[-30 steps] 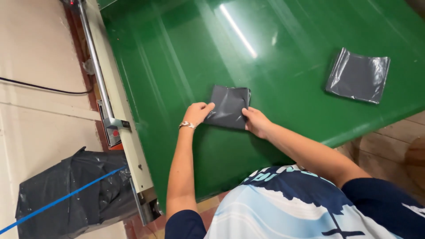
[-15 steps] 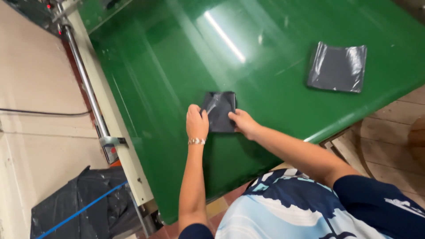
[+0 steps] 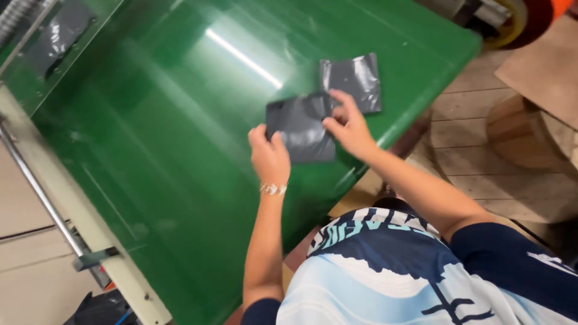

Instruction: Picking up plastic bags from a conveyor belt, folding them into a compact shape, and stacking them into a storage crate.

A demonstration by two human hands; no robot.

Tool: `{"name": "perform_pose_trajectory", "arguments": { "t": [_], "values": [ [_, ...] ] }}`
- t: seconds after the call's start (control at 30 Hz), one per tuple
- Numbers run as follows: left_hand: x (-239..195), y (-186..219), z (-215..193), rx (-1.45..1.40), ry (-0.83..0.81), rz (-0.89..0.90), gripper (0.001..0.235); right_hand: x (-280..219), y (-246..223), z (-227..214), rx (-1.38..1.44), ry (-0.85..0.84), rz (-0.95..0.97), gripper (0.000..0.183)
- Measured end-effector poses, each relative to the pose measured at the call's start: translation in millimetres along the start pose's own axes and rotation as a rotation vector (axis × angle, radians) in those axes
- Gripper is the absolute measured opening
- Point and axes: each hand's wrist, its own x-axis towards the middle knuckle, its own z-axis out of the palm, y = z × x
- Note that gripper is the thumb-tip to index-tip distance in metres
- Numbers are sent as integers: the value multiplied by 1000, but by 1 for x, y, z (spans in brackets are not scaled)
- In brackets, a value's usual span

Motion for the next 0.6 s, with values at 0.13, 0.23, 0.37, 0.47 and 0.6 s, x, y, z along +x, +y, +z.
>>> {"name": "perform_pose_trajectory", "arguments": {
  "t": [0.13,0.23,0.37,0.47,0.6],
  "values": [
    [35,29,107,58,-102,-93,27,53,17,-81,-204,125,-32,63],
    [48,35,163,134,-128,-30,26,82,36,-117,-367,160,-9,62],
    [52,23,213,323,-106,39,25,108,62,-139,-603,103,34,62],
    [47,12,224,446,-105,51,27,113,63,-142,-716,34,77,61],
    [50,30,222,559,-54,30,33,116,53,-149,-728,-66,90,60]
  ]
}}
